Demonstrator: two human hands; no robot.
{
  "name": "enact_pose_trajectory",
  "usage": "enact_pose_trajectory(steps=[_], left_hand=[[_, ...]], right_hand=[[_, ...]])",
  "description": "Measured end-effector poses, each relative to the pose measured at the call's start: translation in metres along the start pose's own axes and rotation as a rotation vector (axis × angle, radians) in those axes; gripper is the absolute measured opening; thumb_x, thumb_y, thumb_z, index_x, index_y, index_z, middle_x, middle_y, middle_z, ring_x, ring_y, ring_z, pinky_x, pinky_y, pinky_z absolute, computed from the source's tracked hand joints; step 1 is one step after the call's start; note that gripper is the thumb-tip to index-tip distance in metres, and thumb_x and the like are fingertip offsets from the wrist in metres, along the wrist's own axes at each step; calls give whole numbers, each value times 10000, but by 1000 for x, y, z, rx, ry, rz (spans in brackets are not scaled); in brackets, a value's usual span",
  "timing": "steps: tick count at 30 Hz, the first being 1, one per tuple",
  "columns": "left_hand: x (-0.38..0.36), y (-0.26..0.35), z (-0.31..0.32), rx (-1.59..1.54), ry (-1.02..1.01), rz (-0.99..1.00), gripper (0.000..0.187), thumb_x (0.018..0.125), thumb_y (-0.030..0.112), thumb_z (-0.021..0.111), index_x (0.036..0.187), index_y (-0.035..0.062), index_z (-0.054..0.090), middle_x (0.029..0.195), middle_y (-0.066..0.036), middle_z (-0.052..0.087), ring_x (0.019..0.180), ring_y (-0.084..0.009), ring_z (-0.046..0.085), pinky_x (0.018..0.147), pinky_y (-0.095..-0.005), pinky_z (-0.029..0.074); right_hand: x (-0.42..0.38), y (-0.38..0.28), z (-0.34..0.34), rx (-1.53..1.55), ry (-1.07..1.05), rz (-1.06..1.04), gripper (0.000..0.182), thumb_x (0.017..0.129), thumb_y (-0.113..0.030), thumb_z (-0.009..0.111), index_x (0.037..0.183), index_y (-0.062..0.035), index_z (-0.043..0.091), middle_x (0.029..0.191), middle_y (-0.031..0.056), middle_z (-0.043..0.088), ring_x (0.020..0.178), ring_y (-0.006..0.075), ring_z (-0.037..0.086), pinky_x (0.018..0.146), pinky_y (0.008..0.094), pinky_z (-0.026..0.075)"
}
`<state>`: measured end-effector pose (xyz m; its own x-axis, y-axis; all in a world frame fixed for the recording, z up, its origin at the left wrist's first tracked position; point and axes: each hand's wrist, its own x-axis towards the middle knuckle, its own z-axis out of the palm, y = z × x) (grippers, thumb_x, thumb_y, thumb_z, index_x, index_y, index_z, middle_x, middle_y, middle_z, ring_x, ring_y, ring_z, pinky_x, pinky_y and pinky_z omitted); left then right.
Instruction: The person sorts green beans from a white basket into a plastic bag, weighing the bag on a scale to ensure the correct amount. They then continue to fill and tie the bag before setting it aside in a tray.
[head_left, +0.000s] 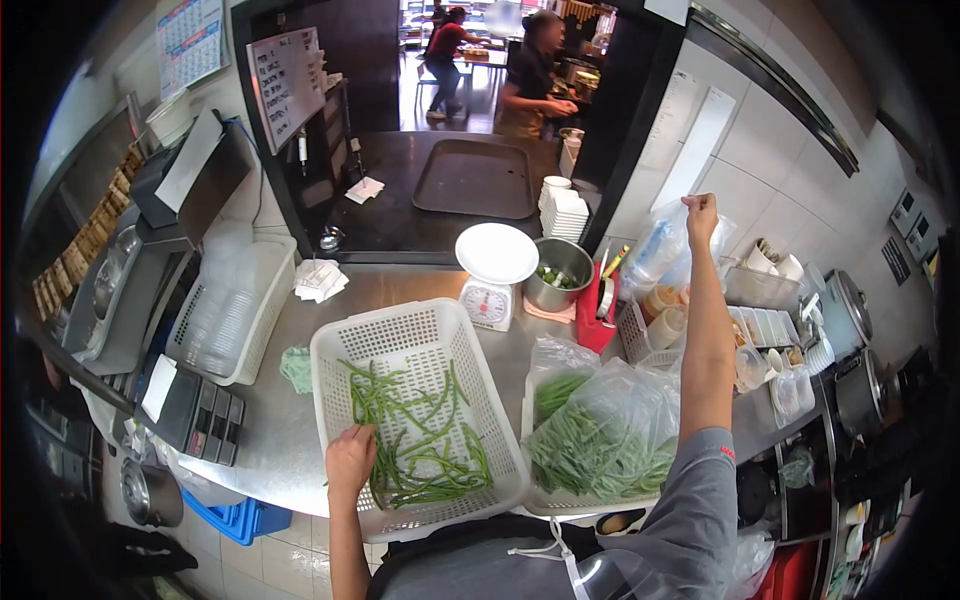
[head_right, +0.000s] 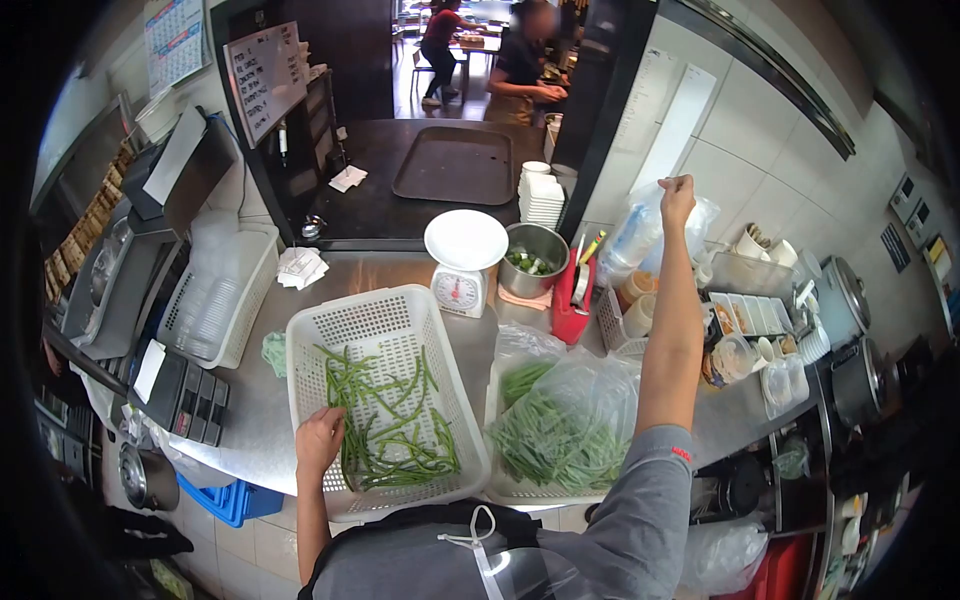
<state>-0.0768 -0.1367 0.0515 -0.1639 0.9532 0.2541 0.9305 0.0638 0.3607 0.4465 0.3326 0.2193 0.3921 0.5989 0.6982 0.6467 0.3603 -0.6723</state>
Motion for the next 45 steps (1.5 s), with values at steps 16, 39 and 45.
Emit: enact_pose_trajectory(steps=[16,39,45], left_hand=[[-4,-4,8,-138,-71,-2,224,766,118,528,981,83,580,998,-91,584,913,-274,578,775,-391,474],[-30,-15,-47,-450,465,287,1156,509,275,822,1409,105,117,1412,-249,60,1314,-409,146,1053,-470,226],[-23,-24,-24,-557,208,124,1016,593,280,746,1398,94,154,1387,-270,115,1280,-427,211,1032,-442,245]], right_hand=[[-46,-240,-24,427,-619,-369,190,932,-210,456,978,-35,516,871,71,604,658,108,604,585,203,420],[-370,-364,179,1068,-1695,619,323,905,-110,489,1219,-55,441,1010,121,612,846,153,638,715,257,540],[-399,-315,219,1266,-1678,953,371,919,-73,438,1282,-28,378,1209,179,508,1006,171,582,831,311,529]])
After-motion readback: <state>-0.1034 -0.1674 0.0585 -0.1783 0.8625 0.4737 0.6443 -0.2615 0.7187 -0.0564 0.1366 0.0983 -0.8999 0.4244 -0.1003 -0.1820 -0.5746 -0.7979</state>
